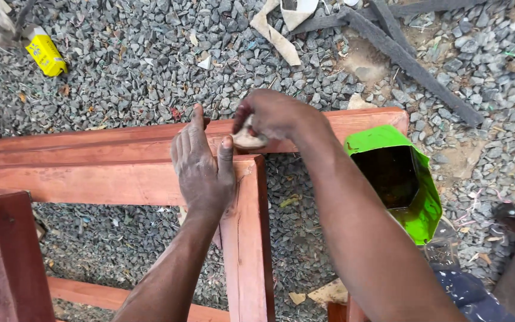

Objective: The person applies a dark liquid stain to a wooden frame using a cloth, dipping the cloth into a green container to reload the liquid. They wipe the stain onto the wood's surface and edges, then briefly measure a nearby sofa with a tape measure before returning to stain the frame.

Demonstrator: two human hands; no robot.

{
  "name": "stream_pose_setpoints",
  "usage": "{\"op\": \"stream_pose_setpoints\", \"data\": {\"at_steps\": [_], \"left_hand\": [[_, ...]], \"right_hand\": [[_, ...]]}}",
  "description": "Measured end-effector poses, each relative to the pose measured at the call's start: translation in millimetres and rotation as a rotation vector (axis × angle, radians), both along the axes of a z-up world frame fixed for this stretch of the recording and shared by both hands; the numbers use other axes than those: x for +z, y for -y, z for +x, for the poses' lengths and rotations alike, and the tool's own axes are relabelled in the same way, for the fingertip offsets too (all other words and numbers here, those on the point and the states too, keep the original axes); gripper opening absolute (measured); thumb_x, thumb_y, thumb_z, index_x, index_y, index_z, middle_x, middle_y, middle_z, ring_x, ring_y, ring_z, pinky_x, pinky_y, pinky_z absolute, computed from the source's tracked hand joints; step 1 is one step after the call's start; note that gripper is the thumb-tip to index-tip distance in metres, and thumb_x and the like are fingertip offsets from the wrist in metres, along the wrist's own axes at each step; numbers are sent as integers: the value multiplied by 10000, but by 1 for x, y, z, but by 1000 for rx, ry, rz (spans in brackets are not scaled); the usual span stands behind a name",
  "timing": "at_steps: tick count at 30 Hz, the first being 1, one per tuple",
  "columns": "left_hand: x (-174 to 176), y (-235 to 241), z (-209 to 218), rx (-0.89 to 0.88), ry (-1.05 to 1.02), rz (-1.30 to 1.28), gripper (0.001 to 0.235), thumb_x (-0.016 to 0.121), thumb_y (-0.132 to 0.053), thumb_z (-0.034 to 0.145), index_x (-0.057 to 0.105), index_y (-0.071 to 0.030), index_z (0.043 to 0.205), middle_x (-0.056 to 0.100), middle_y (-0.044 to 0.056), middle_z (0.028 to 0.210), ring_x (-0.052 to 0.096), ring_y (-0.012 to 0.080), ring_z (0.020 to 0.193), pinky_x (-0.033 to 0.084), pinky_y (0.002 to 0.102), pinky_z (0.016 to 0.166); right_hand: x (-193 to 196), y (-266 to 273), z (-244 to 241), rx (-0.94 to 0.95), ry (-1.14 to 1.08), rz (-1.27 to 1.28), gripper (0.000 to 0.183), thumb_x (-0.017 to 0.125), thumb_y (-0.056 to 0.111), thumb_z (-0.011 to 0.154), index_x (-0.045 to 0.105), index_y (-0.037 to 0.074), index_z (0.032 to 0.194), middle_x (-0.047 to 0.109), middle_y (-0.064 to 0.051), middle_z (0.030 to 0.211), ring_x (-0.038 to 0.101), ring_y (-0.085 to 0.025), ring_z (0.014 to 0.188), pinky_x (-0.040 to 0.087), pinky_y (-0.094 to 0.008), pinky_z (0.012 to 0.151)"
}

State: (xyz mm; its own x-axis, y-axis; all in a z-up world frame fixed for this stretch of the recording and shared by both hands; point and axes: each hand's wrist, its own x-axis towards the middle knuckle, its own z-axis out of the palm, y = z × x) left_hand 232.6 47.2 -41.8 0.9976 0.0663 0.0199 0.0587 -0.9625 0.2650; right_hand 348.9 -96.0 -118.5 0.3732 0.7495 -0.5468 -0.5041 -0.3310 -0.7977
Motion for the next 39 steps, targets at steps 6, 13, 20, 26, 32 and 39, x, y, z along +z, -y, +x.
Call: {"op": "stream_pose_setpoints", "data": {"at_steps": [6,13,20,26,32,39], "left_hand": [[3,2,2,27,-41,-21,718,302,-550,1091,381,-4,1550,576,156,1222,566,341,1212,340,477,1141],[2,3,0,28,-52,-14,686,299,-540,1107,389,-22,1546,585,139,1202,584,328,1183,363,470,1116],[1,2,-2,26,-16,-18,608,304,-474,1129,409,-32,1534,599,133,1185,604,315,1164,390,480,1089],[2,-1,-1,108,3,-5,586,281,-443,1135,420,-23,1520,594,140,1177,587,336,1154,359,477,1106],[5,7,1,203,-22,-27,604,250,-446,1124,412,-29,1530,605,129,1165,583,305,1166,348,470,1131],[-4,-1,-1,145,20,16,584,314,-445,1117,452,-17,1490,595,157,1153,592,353,1173,383,476,1104]], "right_hand": [[51,45,4,-127,-79,-175,386,560,-52,951,690,69,1294,675,-203,1261,644,-274,945,516,-367,829],[49,60,-46,-202,-160,-189,450,512,-90,933,613,5,1362,671,-244,1204,567,-219,744,505,-313,667],[88,56,-117,-540,424,-220,568,585,-208,798,674,29,1307,599,-206,1090,619,-374,1033,582,-458,870],[43,36,-149,-729,-164,-268,444,523,-161,906,604,-34,1323,599,-266,1266,632,-410,1094,582,-434,949],[-48,3,-64,-451,121,-325,283,775,200,841,777,260,1118,767,-14,1112,677,-278,1158,495,-454,1011],[-19,-40,-3,16,221,82,320,716,112,719,799,197,1017,778,-37,992,734,-260,1001,536,-377,868]]}}
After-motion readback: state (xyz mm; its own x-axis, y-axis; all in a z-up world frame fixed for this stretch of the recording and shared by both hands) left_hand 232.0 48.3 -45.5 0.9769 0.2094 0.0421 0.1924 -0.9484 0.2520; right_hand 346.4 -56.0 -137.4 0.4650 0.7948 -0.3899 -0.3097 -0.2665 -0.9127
